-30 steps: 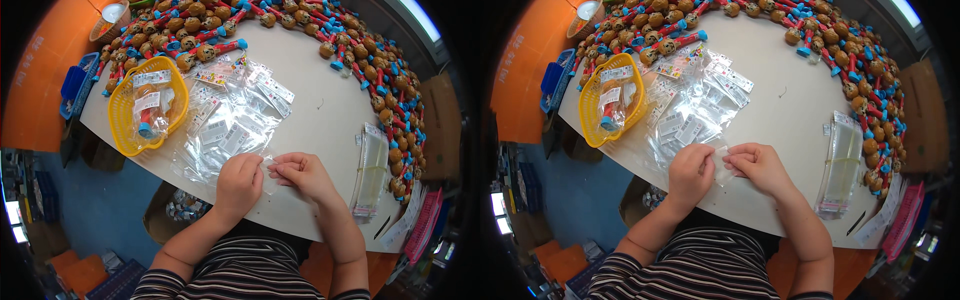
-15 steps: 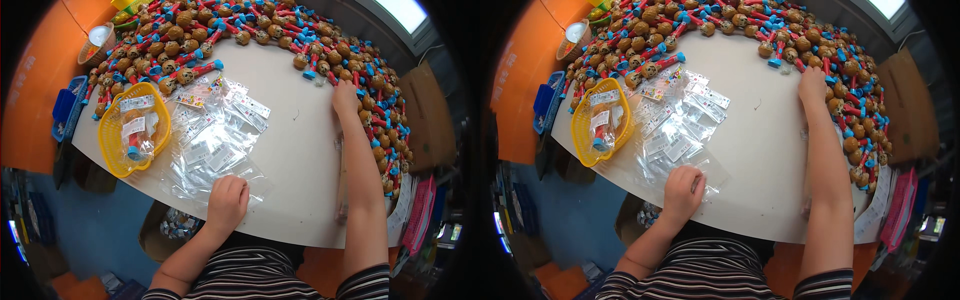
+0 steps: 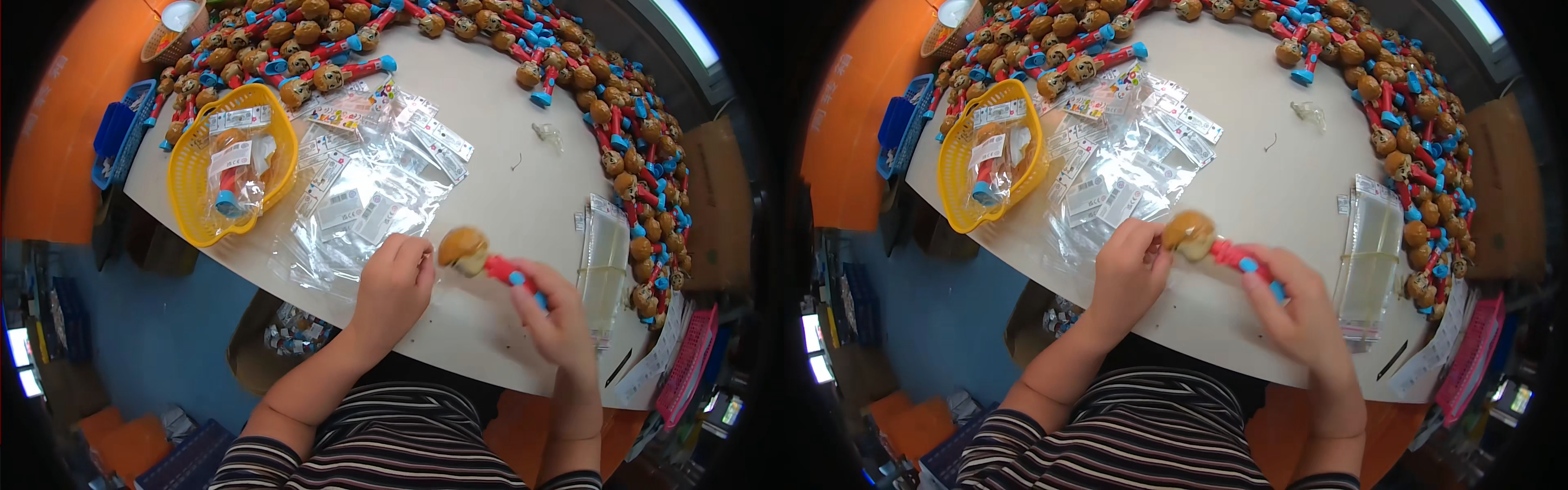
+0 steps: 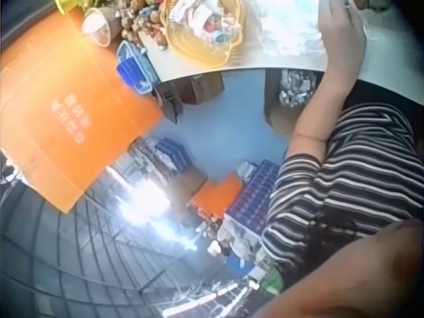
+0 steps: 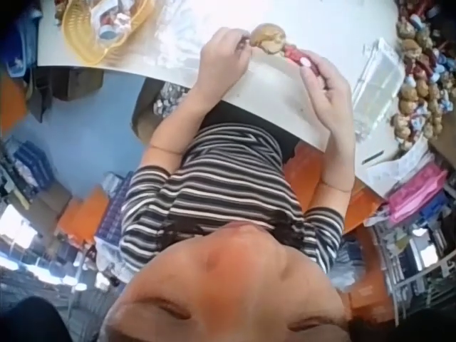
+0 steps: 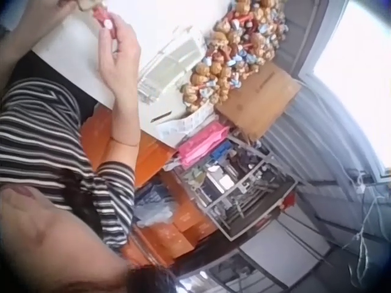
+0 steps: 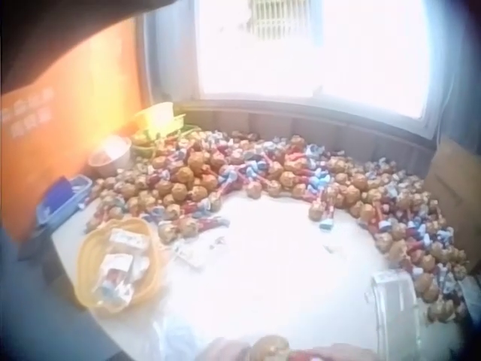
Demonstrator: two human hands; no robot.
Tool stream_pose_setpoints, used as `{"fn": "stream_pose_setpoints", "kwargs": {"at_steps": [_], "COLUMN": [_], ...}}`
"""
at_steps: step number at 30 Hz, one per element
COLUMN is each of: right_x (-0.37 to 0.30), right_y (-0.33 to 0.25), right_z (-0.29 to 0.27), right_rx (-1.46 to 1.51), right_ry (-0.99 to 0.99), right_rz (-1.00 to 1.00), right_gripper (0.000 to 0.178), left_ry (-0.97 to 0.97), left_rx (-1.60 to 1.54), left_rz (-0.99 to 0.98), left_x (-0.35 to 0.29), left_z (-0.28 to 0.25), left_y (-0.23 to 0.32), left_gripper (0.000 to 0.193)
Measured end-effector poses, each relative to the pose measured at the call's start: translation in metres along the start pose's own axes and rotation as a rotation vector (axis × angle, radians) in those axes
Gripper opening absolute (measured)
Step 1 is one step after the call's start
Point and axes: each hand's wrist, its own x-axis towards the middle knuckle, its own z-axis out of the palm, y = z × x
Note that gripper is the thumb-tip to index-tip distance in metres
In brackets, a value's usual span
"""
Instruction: Placing toy figures and labels into small plastic bags.
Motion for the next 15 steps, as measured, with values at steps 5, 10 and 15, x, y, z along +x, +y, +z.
{"fn": "stream_pose_setpoints", "kwargs": {"at_steps": [5,10,15], "right_x": [-0.023,-0.031,-0.027], "right_y": [0.017,0.027,0.035], "right_z": [0.032,0.054,0.052], "right_rx": [-0.233,-0.37,-0.59], "right_ry": [0.124,0.259,0.3], "right_rz": [-0.061,-0.276,-0.526], "right_gripper": [0.029,0.033,0.034], "left_ry": [0.005,-0.012,-0.019], "left_rx": [-0.113,-0.131,-0.046], "left_rz": [-0.127,-0.07,-0.011], "left_x": [0.003,0.0,0.002], "left_z": [0.0,-0.002,-0.004], "left_y": [0.002,0.001,-0.004], "left_gripper": [0.012,0.009,0.008]}}
